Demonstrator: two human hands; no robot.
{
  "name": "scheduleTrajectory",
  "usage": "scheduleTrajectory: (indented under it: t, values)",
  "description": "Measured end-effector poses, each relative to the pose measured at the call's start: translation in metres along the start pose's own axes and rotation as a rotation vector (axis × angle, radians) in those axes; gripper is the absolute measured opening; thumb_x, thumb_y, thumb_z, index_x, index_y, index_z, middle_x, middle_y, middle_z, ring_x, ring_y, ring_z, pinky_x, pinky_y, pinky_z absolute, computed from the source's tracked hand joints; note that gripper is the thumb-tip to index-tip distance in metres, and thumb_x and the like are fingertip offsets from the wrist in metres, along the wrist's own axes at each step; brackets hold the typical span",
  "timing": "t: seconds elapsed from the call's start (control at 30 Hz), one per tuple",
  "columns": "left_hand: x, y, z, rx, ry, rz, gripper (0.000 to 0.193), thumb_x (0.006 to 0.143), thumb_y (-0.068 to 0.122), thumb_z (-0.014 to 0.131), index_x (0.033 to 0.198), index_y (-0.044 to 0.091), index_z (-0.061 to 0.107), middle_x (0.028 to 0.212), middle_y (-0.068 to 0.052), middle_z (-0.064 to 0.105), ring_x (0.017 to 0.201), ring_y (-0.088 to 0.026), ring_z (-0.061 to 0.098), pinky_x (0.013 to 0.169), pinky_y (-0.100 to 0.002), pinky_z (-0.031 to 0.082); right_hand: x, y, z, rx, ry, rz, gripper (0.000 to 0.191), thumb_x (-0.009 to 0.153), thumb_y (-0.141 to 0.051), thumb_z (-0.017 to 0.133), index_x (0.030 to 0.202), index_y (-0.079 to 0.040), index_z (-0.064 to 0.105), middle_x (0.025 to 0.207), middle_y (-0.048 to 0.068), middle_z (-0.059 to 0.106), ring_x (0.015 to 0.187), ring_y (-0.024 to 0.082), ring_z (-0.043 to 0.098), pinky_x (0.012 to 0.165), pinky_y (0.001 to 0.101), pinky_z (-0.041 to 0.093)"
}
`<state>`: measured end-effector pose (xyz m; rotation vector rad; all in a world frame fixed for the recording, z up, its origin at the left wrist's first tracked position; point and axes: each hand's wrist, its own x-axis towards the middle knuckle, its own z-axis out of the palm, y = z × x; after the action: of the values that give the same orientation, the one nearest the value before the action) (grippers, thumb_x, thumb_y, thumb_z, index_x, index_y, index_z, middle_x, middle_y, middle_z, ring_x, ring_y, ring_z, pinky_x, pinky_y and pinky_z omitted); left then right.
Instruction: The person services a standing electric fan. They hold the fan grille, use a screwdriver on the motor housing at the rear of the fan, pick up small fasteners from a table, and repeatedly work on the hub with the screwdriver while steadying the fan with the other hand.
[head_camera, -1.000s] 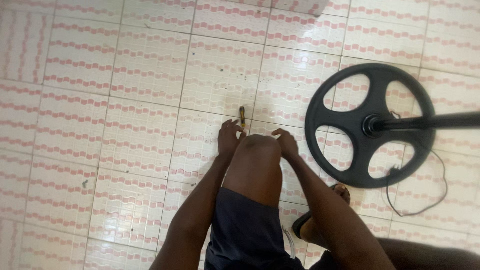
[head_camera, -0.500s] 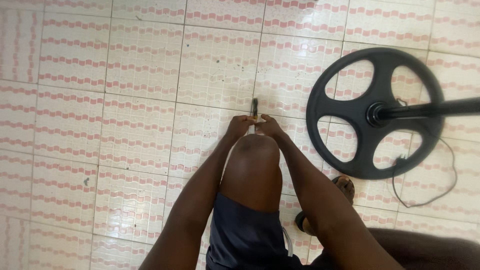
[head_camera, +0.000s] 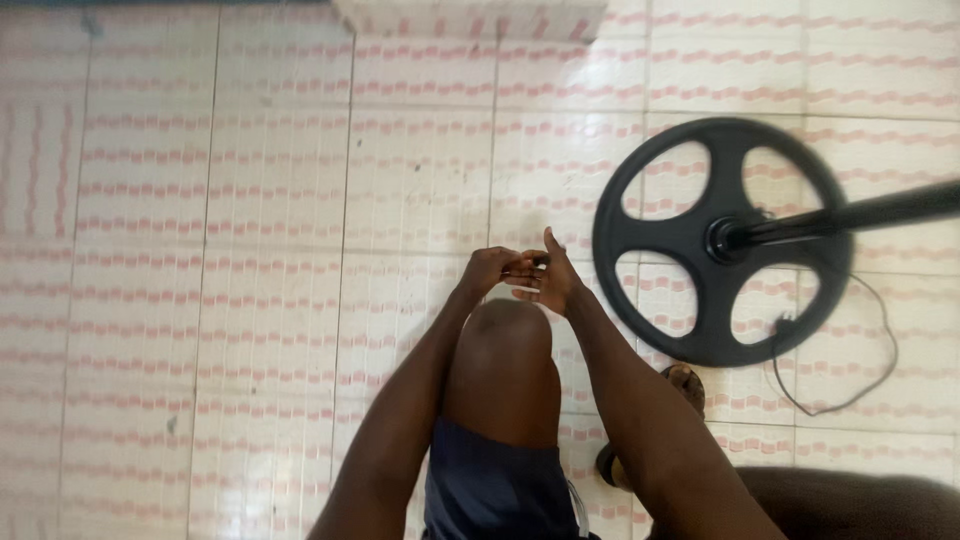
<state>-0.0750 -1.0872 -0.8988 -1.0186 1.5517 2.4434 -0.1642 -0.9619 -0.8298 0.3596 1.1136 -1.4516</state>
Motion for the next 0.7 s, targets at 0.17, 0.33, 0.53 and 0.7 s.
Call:
scheduleTrajectory:
  t: [0.17, 0.33, 0.53, 0.7]
  values:
    - [-0.008, 0.084, 0.026, 0.080, 0.113, -0.021, 0.028, 0.096, 0.025, 0.066, 0.112, 0.006, 0.076, 0.108, -0.008, 0.079, 0.096, -0.019, 0.075, 0.079, -0.036, 0.056, -0.061, -0.050, -0.015, 0.109, -0.254, -0.267, 0.068, 0.092, -0.045, 0.066, 0.149, -0.014, 0.044, 0.127, 0.007, 0.064, 0.132, 0.026, 0.058, 0.102, 0.0531, 0.054]
    - [-0.019, 0.172, 0.094, 0.016, -0.004, 0.021, 0.037, 0.095, 0.030, 0.065, 0.119, 0.005, 0.073, 0.110, -0.007, 0.080, 0.100, -0.021, 0.077, 0.083, -0.036, 0.059, -0.152, -0.111, -0.026, 0.227, -0.291, -0.475, 0.063, 0.099, -0.024, 0.061, 0.156, -0.005, 0.041, 0.125, 0.009, 0.069, 0.112, 0.023, 0.071, 0.086, 0.0353, 0.059]
    - [-0.061, 0.215, 0.225, -0.157, -0.264, 0.057, 0.034, 0.095, 0.024, 0.066, 0.117, -0.001, 0.071, 0.104, -0.016, 0.079, 0.089, -0.027, 0.078, 0.072, -0.034, 0.058, -0.267, -0.120, -0.018, -0.258, 0.231, -0.579, 0.078, 0.096, -0.011, 0.055, 0.159, -0.034, 0.015, 0.091, 0.010, 0.072, 0.045, 0.012, 0.047, 0.042, 0.0286, 0.037]
    - [-0.117, 0.221, 0.304, -0.135, -0.515, 0.094, 0.037, 0.098, 0.028, 0.068, 0.117, -0.003, 0.072, 0.096, -0.012, 0.075, 0.085, -0.024, 0.076, 0.071, -0.032, 0.060, -0.359, -0.111, -0.018, -0.322, 0.452, -0.742, 0.058, 0.096, -0.011, 0.052, 0.153, -0.018, 0.050, 0.075, 0.005, 0.065, 0.041, 0.009, 0.046, 0.035, 0.0261, 0.033]
